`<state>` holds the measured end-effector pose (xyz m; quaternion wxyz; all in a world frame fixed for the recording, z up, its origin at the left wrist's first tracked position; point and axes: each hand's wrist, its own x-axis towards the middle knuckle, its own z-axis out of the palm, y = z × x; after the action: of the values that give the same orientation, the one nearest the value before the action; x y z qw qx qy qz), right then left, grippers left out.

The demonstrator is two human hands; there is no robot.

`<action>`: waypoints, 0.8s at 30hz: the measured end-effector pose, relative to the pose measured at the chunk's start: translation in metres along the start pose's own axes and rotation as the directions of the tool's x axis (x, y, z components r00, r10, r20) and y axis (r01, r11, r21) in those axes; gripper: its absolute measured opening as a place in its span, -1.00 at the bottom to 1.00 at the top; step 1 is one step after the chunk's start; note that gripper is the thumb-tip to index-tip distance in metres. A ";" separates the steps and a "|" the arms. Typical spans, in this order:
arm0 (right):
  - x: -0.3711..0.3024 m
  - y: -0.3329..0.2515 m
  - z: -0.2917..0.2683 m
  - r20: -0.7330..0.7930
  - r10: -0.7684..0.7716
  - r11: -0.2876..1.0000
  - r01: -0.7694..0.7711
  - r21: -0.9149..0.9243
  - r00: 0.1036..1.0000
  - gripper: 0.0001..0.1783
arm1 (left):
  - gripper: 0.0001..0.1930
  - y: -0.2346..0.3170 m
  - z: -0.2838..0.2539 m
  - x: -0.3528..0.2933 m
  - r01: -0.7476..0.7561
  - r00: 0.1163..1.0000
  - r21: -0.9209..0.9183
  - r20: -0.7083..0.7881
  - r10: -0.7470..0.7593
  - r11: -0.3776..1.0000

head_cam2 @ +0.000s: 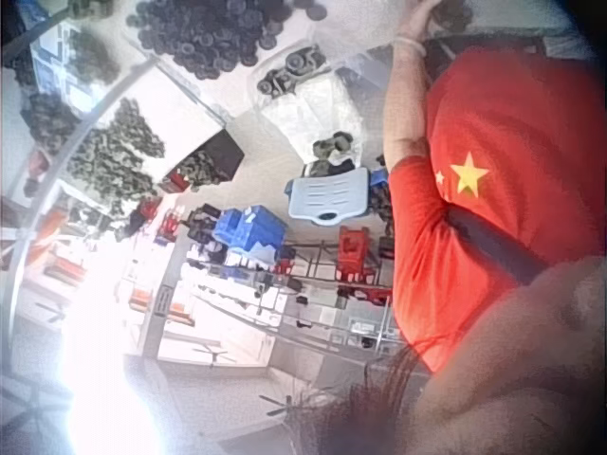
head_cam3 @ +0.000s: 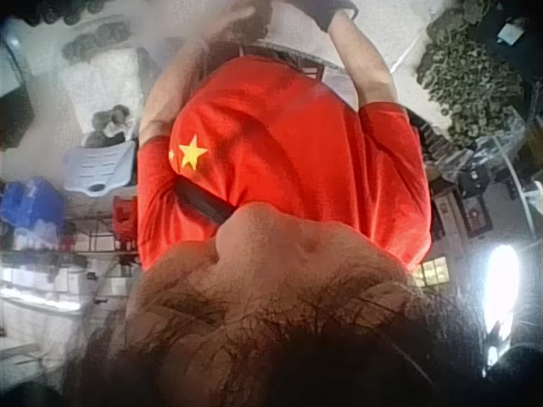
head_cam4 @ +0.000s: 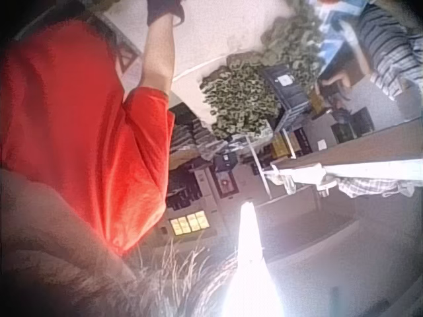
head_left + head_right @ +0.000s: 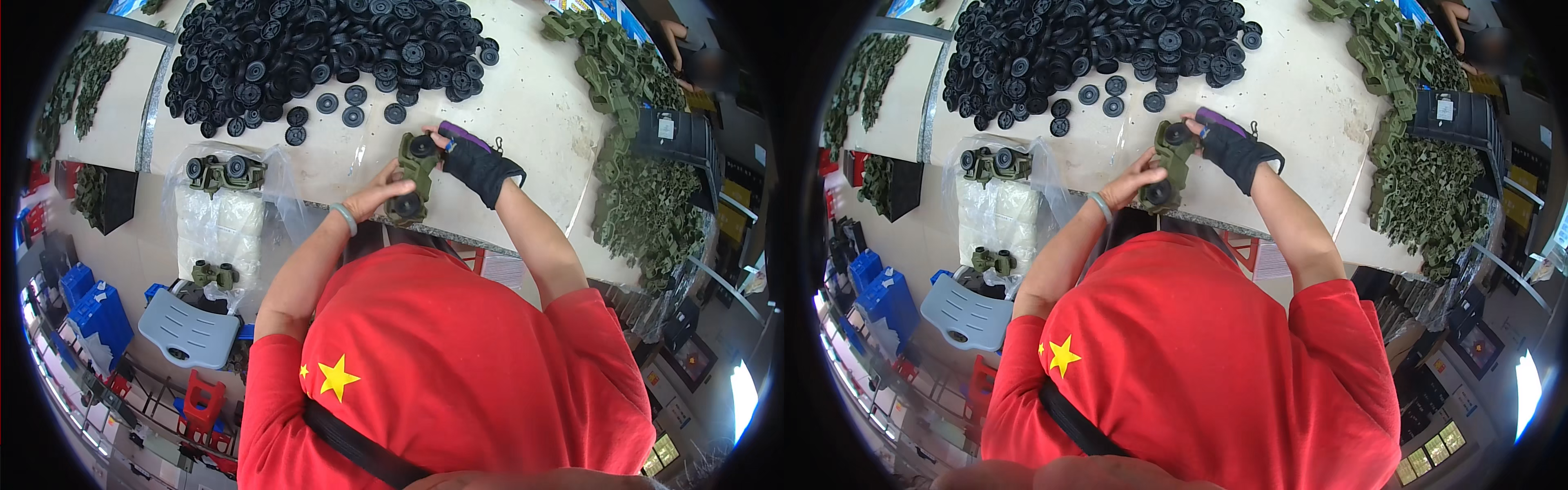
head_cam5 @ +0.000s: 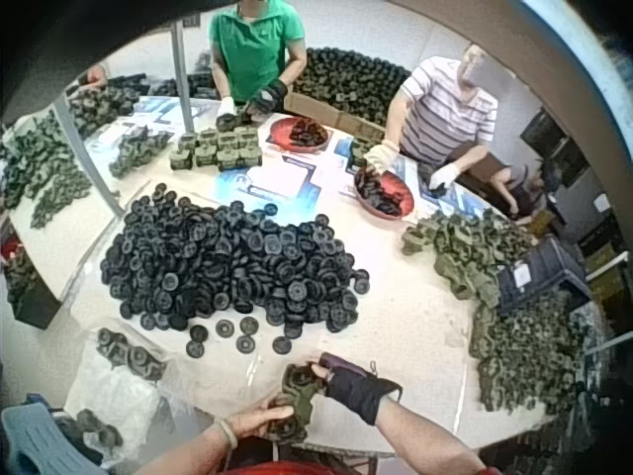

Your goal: Assembling small green toy tanks by attaching wheels and upper chassis components.

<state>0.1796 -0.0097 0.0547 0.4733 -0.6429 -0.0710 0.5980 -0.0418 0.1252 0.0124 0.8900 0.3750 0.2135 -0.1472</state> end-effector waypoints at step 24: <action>0.010 -0.061 0.002 0.282 -0.719 -0.122 0.285 -0.951 0.635 -0.82 | -0.21 0.019 0.028 -0.035 0.054 0.742 0.994 0.026 0.670 -0.098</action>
<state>0.2095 0.0310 0.0907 0.1391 -0.7877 -0.5985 0.0429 -0.0562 0.1209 0.0585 0.2708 0.9448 0.1671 0.0782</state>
